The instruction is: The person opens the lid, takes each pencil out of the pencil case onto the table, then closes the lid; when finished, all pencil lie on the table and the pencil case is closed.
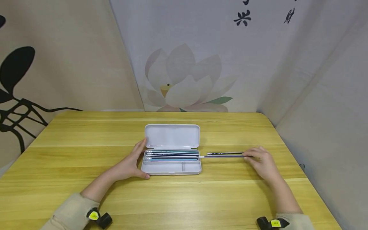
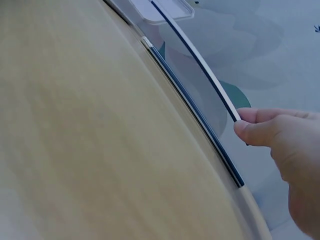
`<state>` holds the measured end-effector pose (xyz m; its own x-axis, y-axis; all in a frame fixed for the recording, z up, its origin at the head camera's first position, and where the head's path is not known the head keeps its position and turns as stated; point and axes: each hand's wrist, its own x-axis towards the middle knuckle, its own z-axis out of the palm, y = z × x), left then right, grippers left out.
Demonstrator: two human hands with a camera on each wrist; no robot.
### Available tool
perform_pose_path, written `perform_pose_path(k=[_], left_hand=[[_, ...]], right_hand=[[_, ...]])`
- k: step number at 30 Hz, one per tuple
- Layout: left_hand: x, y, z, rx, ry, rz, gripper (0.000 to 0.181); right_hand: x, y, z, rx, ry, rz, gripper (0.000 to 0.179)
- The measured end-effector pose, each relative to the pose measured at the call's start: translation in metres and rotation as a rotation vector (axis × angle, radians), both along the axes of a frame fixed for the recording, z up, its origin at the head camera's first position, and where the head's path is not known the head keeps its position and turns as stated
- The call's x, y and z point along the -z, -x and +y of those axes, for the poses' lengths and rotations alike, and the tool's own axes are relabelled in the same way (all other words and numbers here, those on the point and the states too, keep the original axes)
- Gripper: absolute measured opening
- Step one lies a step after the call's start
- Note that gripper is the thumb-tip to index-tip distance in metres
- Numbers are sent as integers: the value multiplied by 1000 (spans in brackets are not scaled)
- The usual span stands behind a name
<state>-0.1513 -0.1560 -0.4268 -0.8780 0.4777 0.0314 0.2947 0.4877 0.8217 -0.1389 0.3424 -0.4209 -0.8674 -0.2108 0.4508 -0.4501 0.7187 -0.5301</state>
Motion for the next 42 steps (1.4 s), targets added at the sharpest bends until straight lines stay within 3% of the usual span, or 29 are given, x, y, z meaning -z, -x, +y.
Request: perform_pose_path(k=[12, 20, 42], left_hand=[[-4, -2, 0, 3, -3, -8, 141], [1, 0, -1, 1, 1, 1, 141], [0, 0, 0, 6, -1, 1, 141]], right_hand=[[9, 3, 18, 66, -39, -24, 22], [16, 5, 24, 104, -82, -58, 18], [20, 8, 28, 120, -68, -84, 13]])
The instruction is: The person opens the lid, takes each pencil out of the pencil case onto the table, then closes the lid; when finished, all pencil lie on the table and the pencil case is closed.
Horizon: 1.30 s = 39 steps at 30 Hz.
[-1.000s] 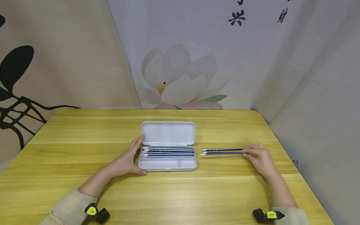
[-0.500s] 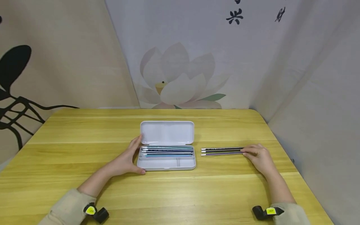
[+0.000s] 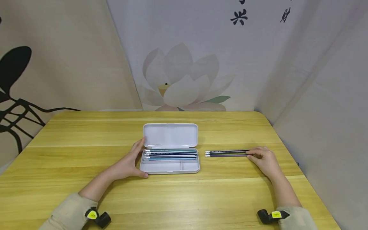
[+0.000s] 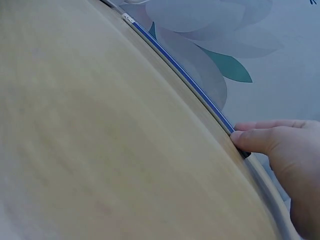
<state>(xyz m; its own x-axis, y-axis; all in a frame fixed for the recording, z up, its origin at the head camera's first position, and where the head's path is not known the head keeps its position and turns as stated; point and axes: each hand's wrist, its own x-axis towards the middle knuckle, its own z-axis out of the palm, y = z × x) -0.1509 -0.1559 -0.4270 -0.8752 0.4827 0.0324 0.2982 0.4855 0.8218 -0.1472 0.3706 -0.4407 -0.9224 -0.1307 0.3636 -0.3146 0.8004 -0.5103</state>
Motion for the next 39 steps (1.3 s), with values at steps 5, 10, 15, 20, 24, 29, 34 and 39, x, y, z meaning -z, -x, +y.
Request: perform_pose_path(k=[5, 10, 15, 20, 24, 29, 34, 39], left_hand=[[1, 1, 0, -2, 3, -1, 141], [2, 0, 0, -5, -1, -8, 140], [1, 0, 0, -2, -2, -12, 140], [2, 0, 0, -2, 1, -7, 140], [2, 0, 0, 0, -5, -1, 140], [1, 0, 0, 4, -9, 1, 141], [0, 0, 0, 5, -12, -2, 141], [1, 1, -1, 7, -19, 3, 141]], right_hand=[[1, 1, -1, 15, 5, 9, 12], [-2, -1, -3, 29, 10, 6, 10], [-8, -6, -8, 48, 31, -7, 11], [-15, -8, -21, 33, 56, 6, 14], [-21, -8, -36, -22, 68, 42, 16], [-26, -5, -56, -106, 93, 106, 19], [-29, -4, -77, -173, 112, 152, 21], [-33, -4, -98, -218, 131, 139, 21]])
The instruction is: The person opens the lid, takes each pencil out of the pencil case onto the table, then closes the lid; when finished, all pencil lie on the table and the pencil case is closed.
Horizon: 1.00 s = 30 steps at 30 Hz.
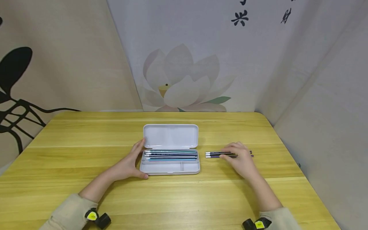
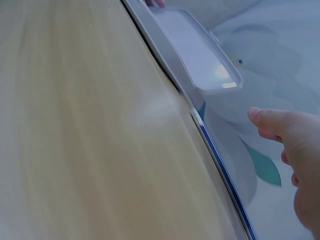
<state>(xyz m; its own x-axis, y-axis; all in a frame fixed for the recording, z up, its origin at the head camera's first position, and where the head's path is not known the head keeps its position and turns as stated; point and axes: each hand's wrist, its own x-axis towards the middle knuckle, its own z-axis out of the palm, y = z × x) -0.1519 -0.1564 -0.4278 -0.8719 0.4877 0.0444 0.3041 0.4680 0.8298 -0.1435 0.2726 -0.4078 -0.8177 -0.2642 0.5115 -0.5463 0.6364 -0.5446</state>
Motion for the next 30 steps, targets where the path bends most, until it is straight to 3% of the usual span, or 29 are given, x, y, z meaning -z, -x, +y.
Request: perform_pose_path(k=[20, 30], left_hand=[[1, 0, 0, -11, 8, -6, 140], [2, 1, 0, -11, 8, -4, 140]], right_hand=[[4, 16, -74, -156, -16, -77, 23], [9, 23, -90, -133, -100, -140, 21]])
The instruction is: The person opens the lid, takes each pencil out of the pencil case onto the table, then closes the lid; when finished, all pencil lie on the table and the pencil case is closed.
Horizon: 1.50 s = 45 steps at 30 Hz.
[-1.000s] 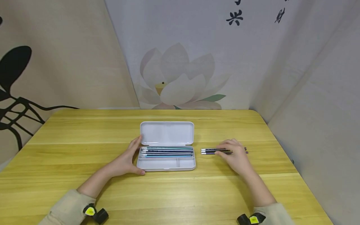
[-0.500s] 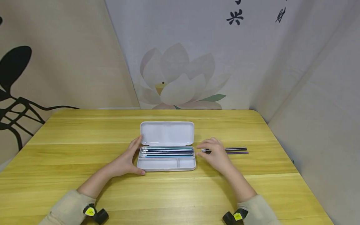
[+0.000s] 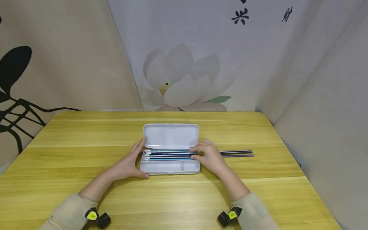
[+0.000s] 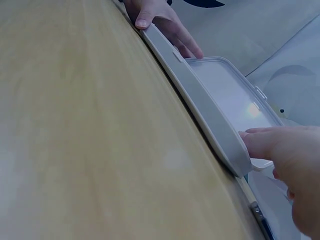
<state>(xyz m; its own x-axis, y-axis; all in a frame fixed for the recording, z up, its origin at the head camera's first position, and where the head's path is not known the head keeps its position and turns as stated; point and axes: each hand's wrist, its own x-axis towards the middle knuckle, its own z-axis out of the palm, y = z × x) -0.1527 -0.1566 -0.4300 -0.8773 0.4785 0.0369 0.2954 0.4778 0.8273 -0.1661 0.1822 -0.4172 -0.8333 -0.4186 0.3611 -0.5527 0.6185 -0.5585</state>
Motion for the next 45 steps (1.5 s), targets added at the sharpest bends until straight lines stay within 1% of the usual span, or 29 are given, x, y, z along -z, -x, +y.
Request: perform_pose_path(k=[7, 15, 22, 27, 35, 45], left_hand=[[-3, -2, 1, 1, -22, -4, 140], [-1, -1, 1, 0, -2, -4, 140], [0, 0, 1, -4, 4, -3, 140], [-1, 0, 1, 0, 7, -1, 141], [0, 0, 0, -10, 35, -14, 142], [0, 0, 0, 1, 24, -3, 141]], right_hand=[[3, 5, -3, 19, -49, -49, 17], [2, 7, -7, 20, -83, -47, 17], [2, 7, -8, -6, -83, -41, 13], [3, 7, -9, -8, -78, -56, 12], [4, 7, -8, -6, -72, -12, 12], [-2, 2, -4, 0, -45, 35, 11]])
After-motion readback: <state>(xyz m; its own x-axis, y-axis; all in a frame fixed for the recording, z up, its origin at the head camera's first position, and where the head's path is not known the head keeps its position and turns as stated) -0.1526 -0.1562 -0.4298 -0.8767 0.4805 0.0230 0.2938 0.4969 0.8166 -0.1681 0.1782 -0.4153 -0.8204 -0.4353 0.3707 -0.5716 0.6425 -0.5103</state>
